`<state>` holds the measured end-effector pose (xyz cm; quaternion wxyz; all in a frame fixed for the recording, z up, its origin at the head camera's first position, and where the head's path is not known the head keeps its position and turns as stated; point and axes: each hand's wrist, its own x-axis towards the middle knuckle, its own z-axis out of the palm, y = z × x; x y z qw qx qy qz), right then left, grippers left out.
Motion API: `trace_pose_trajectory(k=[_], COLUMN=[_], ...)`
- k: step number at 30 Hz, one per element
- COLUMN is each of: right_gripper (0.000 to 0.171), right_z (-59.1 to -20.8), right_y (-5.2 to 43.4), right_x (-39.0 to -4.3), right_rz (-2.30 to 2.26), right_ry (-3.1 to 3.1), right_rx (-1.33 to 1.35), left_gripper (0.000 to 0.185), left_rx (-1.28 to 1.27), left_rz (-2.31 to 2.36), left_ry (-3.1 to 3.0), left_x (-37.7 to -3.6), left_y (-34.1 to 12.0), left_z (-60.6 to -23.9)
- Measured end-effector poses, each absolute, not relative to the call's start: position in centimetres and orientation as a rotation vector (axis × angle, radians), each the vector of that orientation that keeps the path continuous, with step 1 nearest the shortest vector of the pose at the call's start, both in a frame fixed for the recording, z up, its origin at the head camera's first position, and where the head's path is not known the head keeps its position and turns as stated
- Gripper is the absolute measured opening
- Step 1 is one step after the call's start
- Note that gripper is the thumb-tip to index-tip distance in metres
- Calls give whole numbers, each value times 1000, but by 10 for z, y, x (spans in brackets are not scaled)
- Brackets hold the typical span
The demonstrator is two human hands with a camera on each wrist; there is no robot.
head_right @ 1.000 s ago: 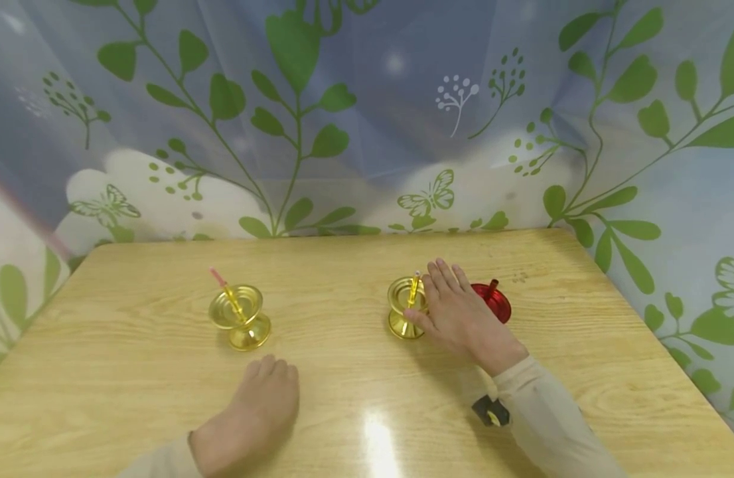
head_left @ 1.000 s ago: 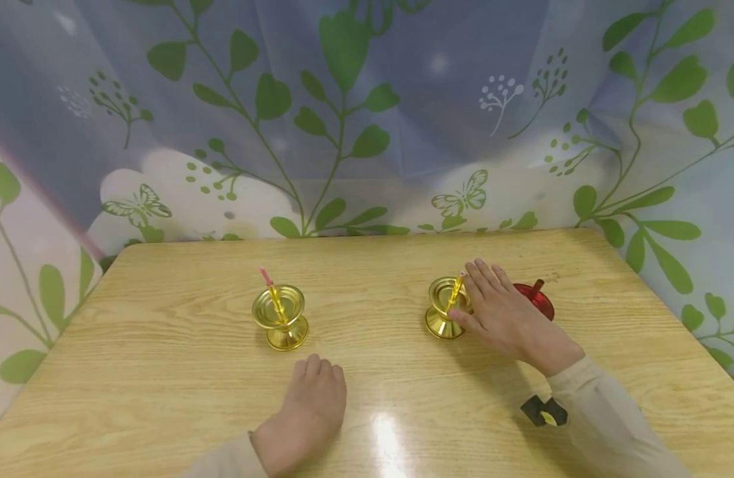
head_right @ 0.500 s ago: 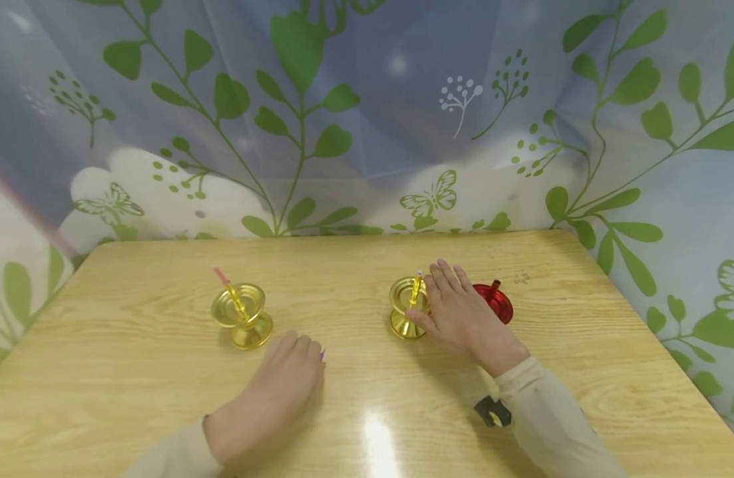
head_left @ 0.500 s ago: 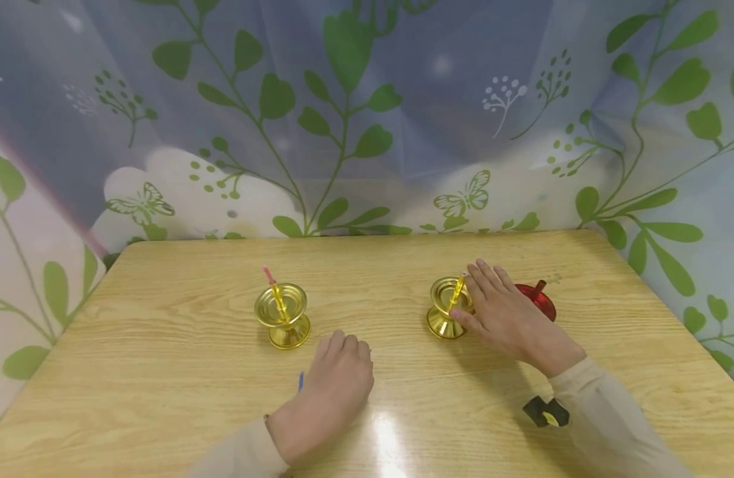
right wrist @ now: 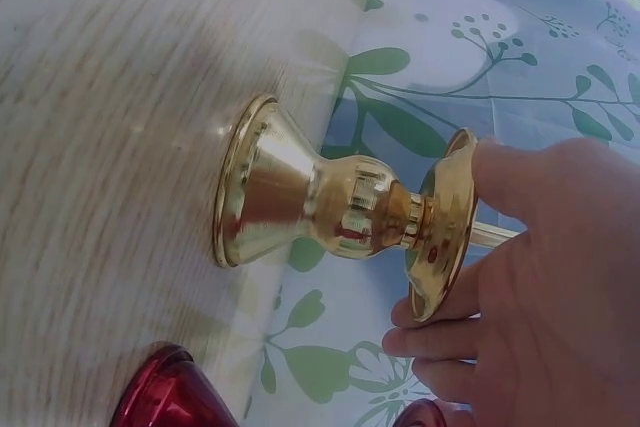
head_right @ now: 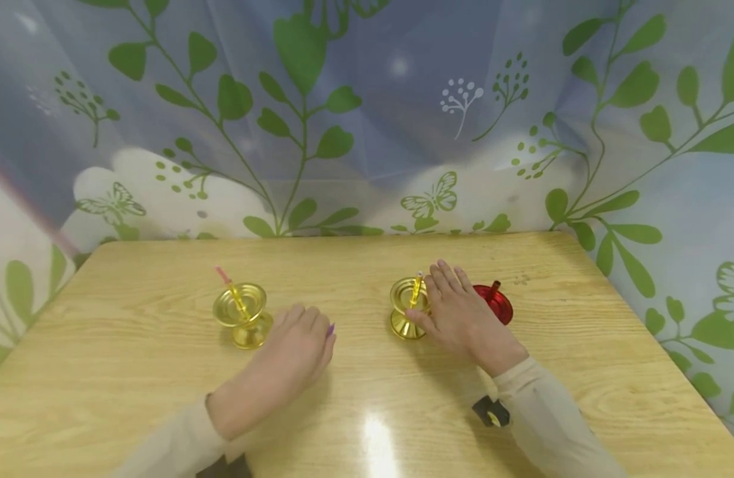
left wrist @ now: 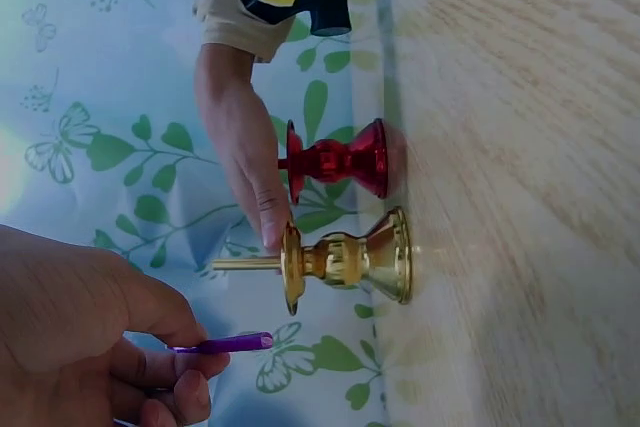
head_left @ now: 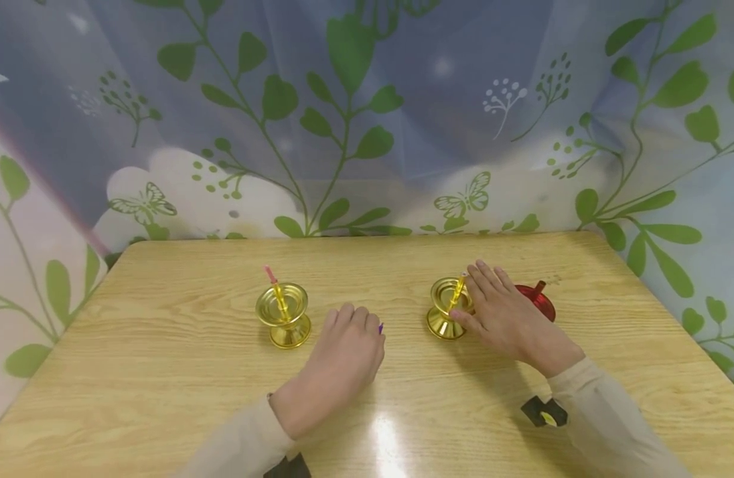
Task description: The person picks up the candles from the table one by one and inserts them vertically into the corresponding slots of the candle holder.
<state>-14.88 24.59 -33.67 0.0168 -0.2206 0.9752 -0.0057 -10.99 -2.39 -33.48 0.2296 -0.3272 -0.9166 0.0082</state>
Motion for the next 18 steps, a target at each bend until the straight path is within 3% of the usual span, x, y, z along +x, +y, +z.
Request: trace_pose_trajectory(k=[18], right_gripper=[78], right_z=[-328], right_y=[238], right_x=[-149], right_rz=[-71], right_ry=[2968], right_rx=[-626], left_gripper=[31], left_rx=[-994], left_rz=[-408], left_ry=[-2582], left_x=[-129], left_y=[-7], left_z=[-309])
